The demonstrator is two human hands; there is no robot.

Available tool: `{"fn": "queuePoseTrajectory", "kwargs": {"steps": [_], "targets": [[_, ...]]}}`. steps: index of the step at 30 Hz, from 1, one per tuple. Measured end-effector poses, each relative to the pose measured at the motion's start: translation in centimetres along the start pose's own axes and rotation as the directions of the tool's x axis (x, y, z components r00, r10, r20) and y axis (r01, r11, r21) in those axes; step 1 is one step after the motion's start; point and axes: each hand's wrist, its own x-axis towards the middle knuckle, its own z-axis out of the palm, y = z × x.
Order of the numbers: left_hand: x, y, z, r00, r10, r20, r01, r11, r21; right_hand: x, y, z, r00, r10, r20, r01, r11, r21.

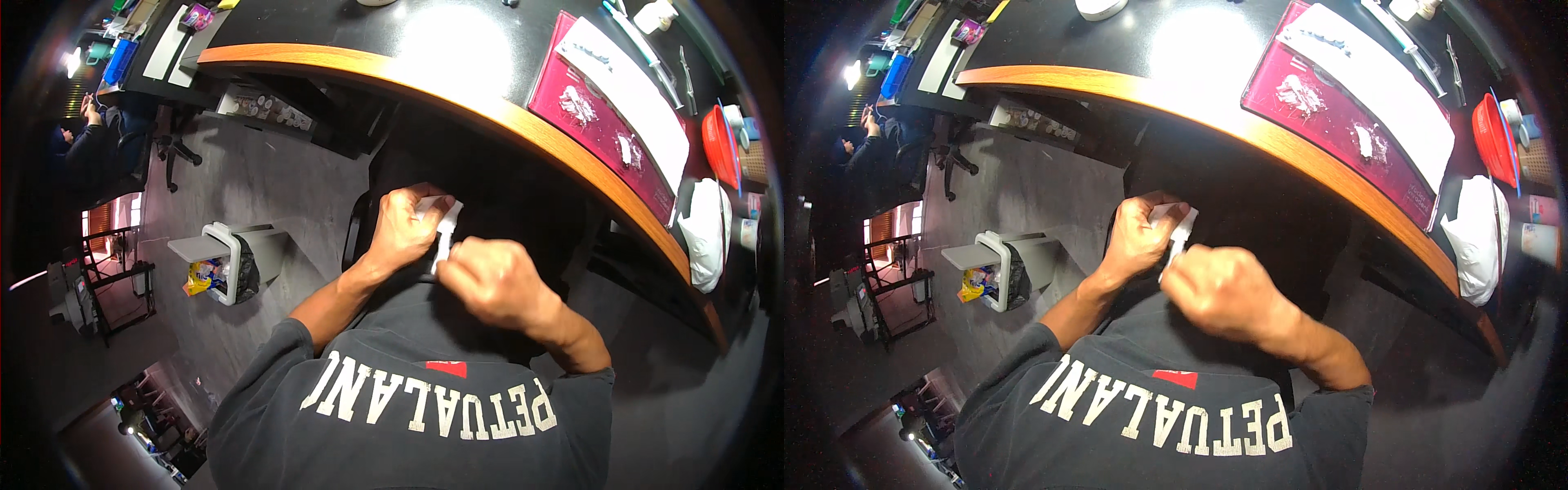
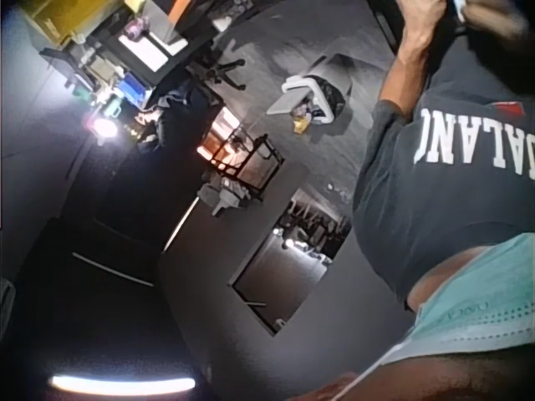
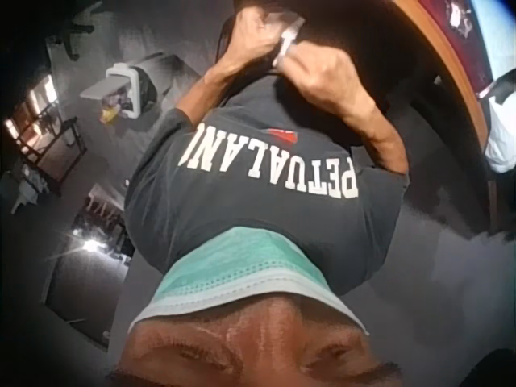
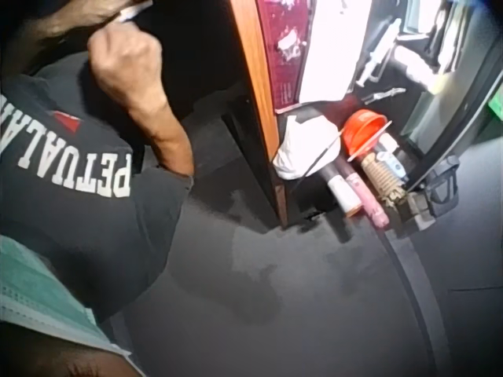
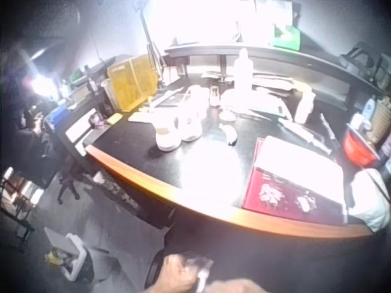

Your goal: The person applies dental ceramic paste to the frame of a dental prosthesis using a small brush, frequently dipping the brush into white material on a palette and wiping it on a paper towel.

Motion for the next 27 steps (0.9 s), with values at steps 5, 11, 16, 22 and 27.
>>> {"fn": "queuePoseTrajectory", "kwargs": {"steps": [5,11,16,22,27], "targets": [[-0.1,-0.5,-0.3,0.999,0.029,0.036,-0.026,0.996,-0.082,0.2,-0.3,-0.1,0.997,0.048,-0.055,-0.01,0.833,0.553],[-0.7,-1.3,-1.1,0.929,-0.012,0.37,0.218,0.826,-0.519,0.5,2.3,1.6,0.884,0.437,-0.164,-0.301,0.802,0.516],[-0.4,-0.9,-2.0,0.859,-0.153,0.488,0.414,0.768,-0.489,0.0,2.1,2.2,0.784,0.593,-0.185,-0.452,0.748,0.485],[-0.7,-0.7,-1.1,0.906,-0.09,0.413,0.324,0.774,-0.543,-0.3,2.5,2.4,0.762,0.623,-0.176,-0.501,0.739,0.451],[-0.8,0.1,-0.8,0.916,-0.111,0.386,0.333,0.745,-0.577,-0.8,2.1,1.3,0.693,0.713,0.107,-0.568,0.449,0.69]]}}
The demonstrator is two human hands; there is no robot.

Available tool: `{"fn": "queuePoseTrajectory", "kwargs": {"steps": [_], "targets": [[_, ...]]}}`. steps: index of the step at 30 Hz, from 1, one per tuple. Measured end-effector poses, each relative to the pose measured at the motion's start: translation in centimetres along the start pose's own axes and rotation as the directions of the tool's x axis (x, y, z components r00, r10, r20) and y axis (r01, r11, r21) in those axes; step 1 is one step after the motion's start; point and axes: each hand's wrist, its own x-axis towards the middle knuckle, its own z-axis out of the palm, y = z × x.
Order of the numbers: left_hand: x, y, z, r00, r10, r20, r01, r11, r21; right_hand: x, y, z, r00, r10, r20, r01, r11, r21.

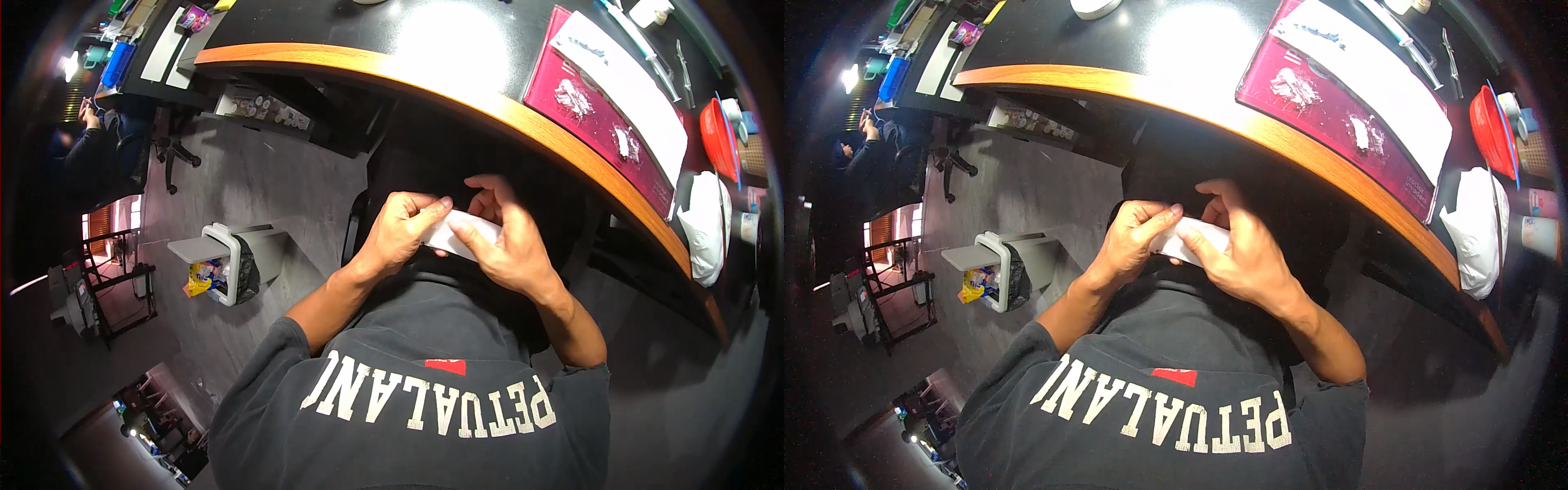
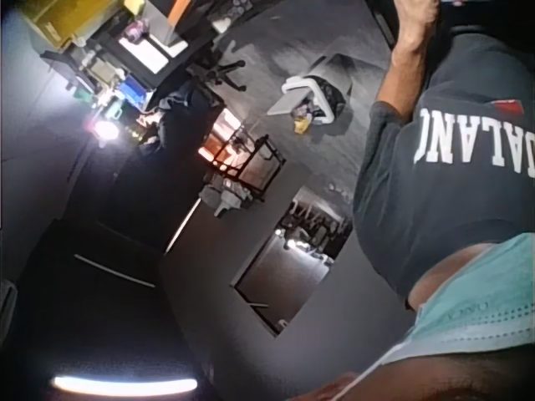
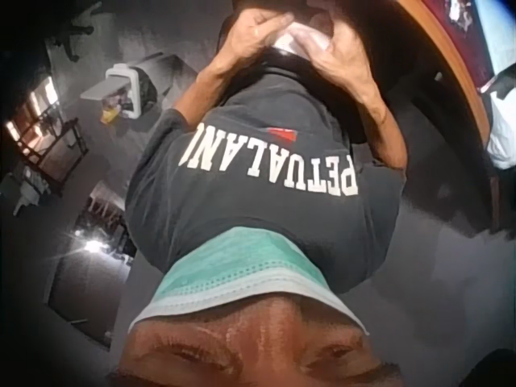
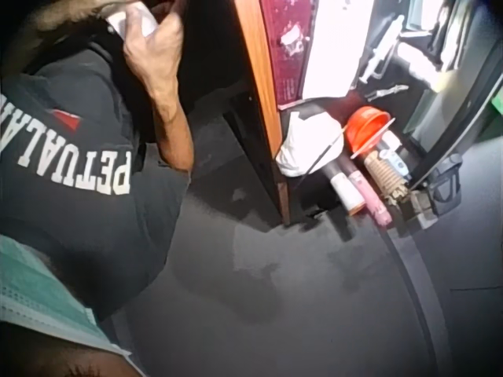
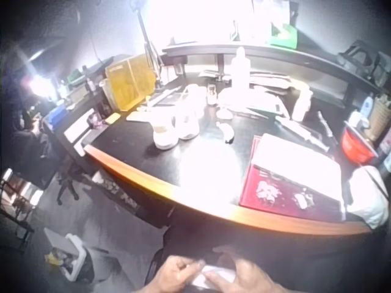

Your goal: The person applies dental ceramic paste to the frame of a dental prosthesis using a small brush, frequently dipping the brush into white material on a palette and wiping it on a paper towel.

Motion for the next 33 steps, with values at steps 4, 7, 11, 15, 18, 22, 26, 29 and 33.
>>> {"fn": "queuePoseTrajectory", "kwargs": {"steps": [4,7,11,15,18,22,26,29,33], "targets": [[0.1,-0.3,-0.2,1.0,-0.003,-0.002,0.003,1.0,0.016,-0.5,0.1,-0.7,0.999,0.051,-0.009,-0.052,0.998,-0.019],[0.0,0.2,0.1,1.0,-0.011,0.001,0.011,1.0,0.022,-0.6,-0.1,-0.7,0.997,0.078,-0.003,-0.078,0.997,0.013],[0.0,0.5,0.7,1.0,0.022,-0.011,-0.019,0.984,0.176,-0.6,0.1,-0.4,0.999,0.029,-0.034,-0.03,0.999,-0.038],[-0.2,0.7,1.0,0.995,0.05,-0.087,-0.027,0.967,0.252,-0.9,0.2,-0.3,0.995,0.016,-0.098,-0.023,0.997,-0.067],[-0.3,0.5,1.1,0.989,0.11,-0.096,-0.072,0.941,0.332,-0.9,-0.6,-1.0,0.997,0.082,0.001,-0.08,0.975,-0.205],[0.4,-0.3,1.5,0.983,0.135,-0.128,-0.079,0.925,0.373,-1.2,-0.8,0.2,0.736,-0.666,0.12,0.614,0.582,-0.533],[0.9,-0.8,1.3,0.974,0.129,-0.186,-0.049,0.923,0.383,-3.1,-3.3,1.2,0.664,-0.681,0.309,0.725,0.688,-0.041],[0.5,-0.6,0.6,0.974,0.186,-0.131,-0.122,0.912,0.391,-2.0,-3.4,0.3,0.811,-0.546,0.21,0.569,0.82,-0.061],[0.3,-1.1,0.3,0.974,0.208,-0.092,-0.172,0.937,0.303,-1.2,-0.7,0.7,0.978,-0.198,-0.071,0.2,0.979,0.024]]}}
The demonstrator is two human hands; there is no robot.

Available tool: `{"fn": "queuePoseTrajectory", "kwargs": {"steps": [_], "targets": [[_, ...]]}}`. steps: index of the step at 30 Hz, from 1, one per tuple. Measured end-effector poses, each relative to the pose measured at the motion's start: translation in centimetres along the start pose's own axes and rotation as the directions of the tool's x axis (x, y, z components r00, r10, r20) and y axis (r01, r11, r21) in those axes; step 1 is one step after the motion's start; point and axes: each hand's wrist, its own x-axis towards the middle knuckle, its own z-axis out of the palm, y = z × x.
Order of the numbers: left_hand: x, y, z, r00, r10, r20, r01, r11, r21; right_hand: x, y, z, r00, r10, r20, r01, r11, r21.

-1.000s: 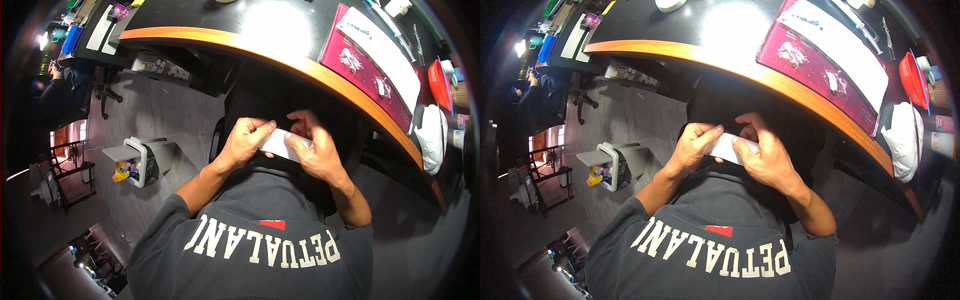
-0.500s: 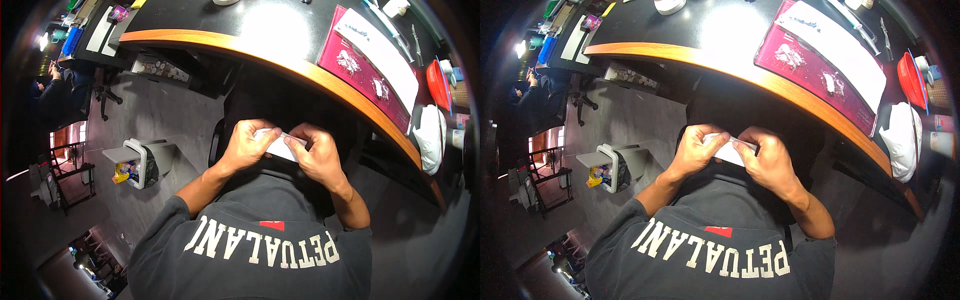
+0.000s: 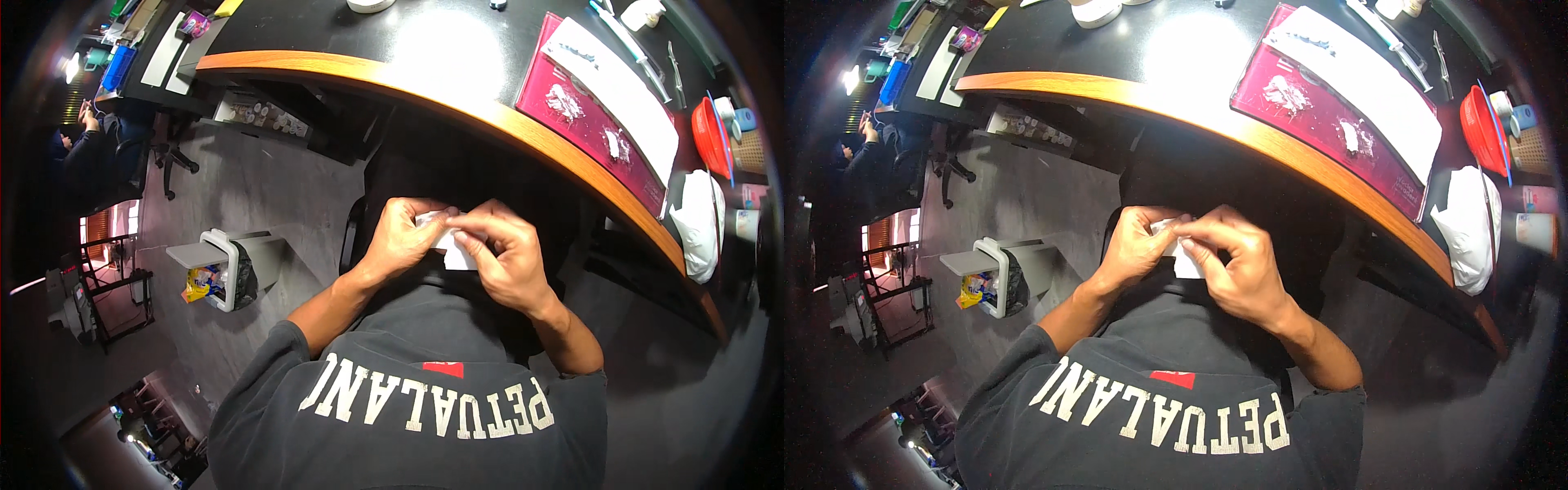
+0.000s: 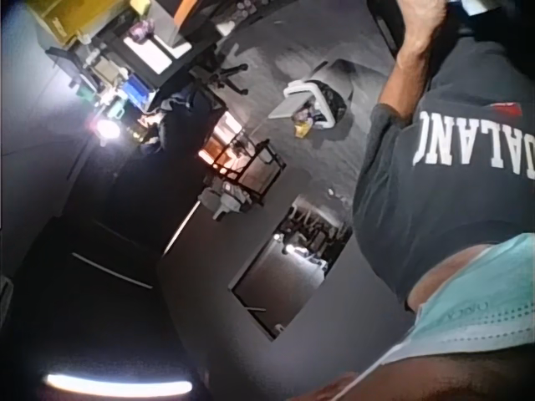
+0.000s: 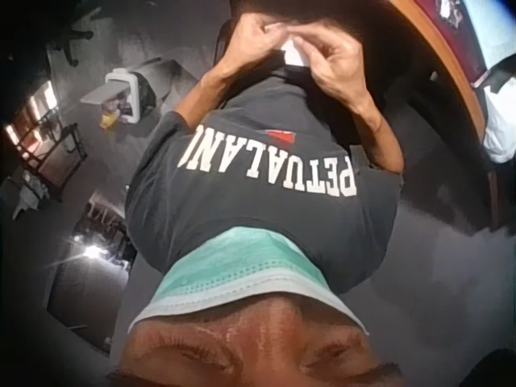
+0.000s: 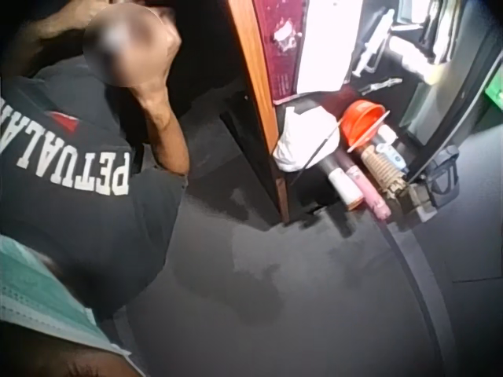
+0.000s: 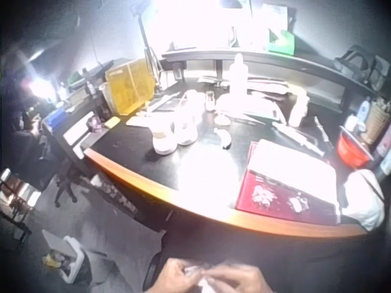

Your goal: The person applies dental ceramic paste to the frame of a dental prosthesis using a small brush, frequently dipping the brush into white material on a palette and wiping it on a paper towel.

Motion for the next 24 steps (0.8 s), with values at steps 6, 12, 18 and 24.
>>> {"fn": "queuePoseTrajectory", "kwargs": {"steps": [6,12,18,24], "targets": [[-0.1,1.3,-0.3,0.976,-0.185,0.118,0.207,0.952,-0.223,0.2,1.7,0.5,0.979,0.14,-0.151,-0.133,0.989,0.059],[0.2,1.3,0.6,1.0,-0.008,0.004,0.008,1.0,0.019,0.0,2.7,0.7,0.967,0.195,-0.165,-0.16,0.966,0.204],[0.3,1.0,0.8,0.997,0.057,-0.051,-0.048,0.985,0.168,0.0,2.1,0.9,0.971,0.066,-0.23,-0.077,0.996,-0.037],[0.7,0.2,1.6,0.992,-0.093,-0.081,0.083,0.988,-0.127,-0.2,0.0,-0.4,0.641,-0.746,0.181,0.752,0.563,-0.344]]}}
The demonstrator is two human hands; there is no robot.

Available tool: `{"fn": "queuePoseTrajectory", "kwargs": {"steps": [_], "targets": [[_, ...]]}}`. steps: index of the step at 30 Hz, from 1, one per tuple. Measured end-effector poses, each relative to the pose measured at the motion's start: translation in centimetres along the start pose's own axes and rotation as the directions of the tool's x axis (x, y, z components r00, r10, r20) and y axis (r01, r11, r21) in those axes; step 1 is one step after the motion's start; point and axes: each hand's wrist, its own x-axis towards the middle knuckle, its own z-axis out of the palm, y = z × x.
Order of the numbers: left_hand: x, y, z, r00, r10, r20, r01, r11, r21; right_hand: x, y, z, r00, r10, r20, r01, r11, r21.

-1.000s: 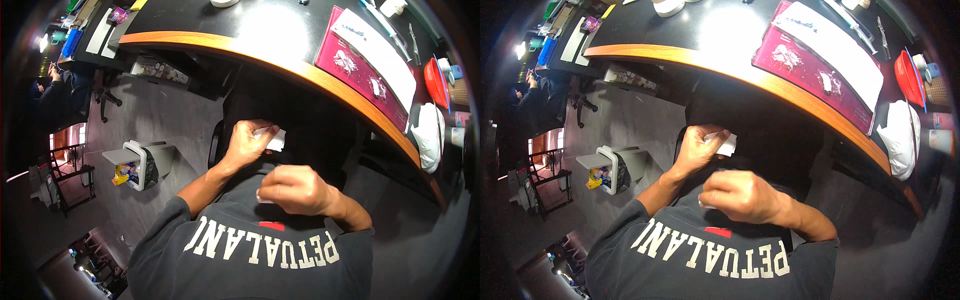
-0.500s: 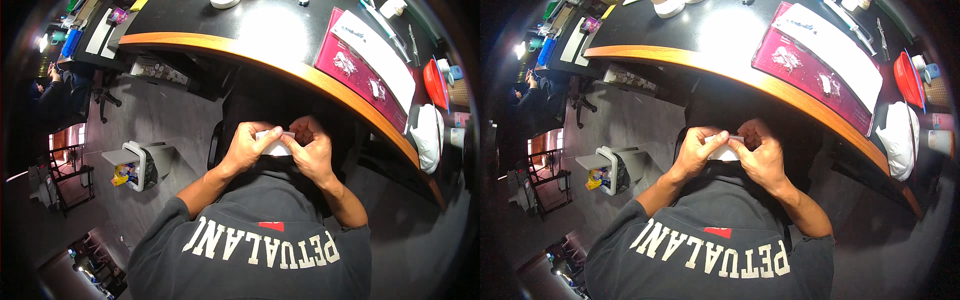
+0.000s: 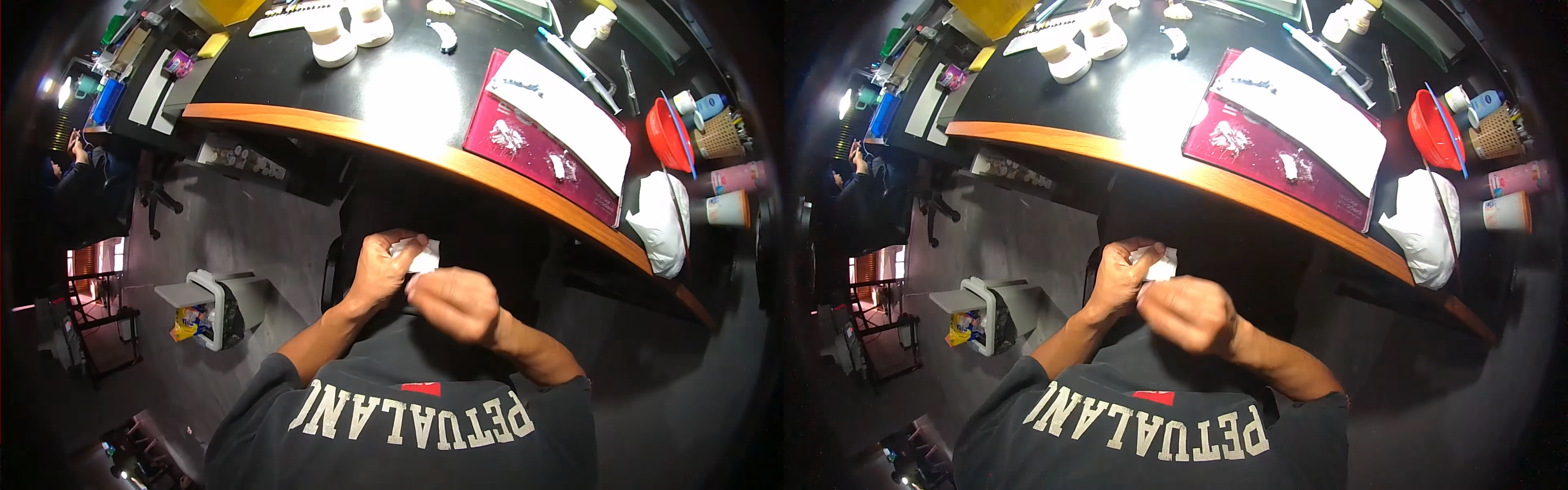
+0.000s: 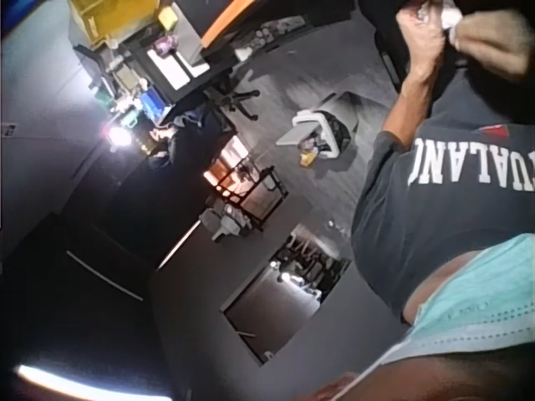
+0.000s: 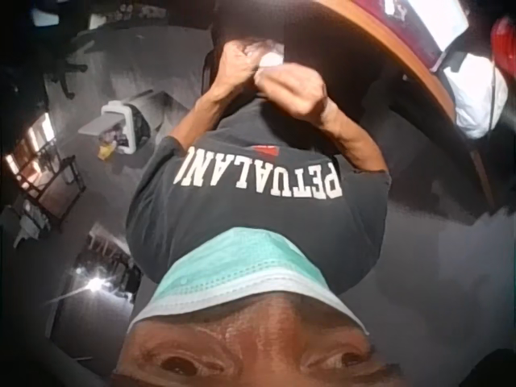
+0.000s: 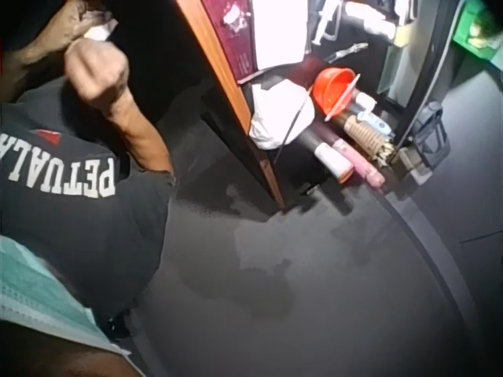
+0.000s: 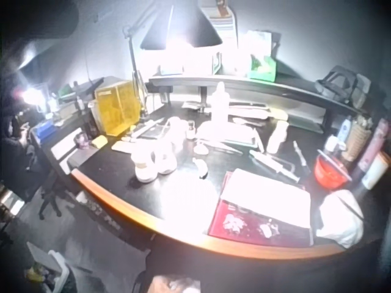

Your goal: The person applies dental ceramic paste to the frame of a dental prosthesis using a small brush, frequently dipping the brush into white material on a palette and wiping it on a paper towel.

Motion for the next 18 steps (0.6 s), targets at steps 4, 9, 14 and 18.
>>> {"fn": "queuePoseTrajectory", "kwargs": {"steps": [4,9,14,18], "targets": [[-0.1,1.4,-0.3,1.0,0.017,0.004,-0.017,0.998,0.059,3.1,-3.3,-4.0,0.997,0.019,0.071,-0.049,0.892,0.45],[-1.0,7.6,-2.2,0.953,0.252,0.169,-0.272,0.956,0.108,6.0,-3.6,-11.1,0.946,0.274,-0.174,-0.239,0.951,0.195],[3.4,16.9,-1.3,0.852,0.463,0.242,-0.513,0.831,0.214,8.6,0.1,-16.3,0.846,0.434,-0.31,-0.404,0.901,0.158],[9.9,23.3,2.2,0.73,0.563,0.388,-0.682,0.635,0.364,11.2,1.7,-19.5,0.795,0.532,-0.29,-0.513,0.846,0.146]]}}
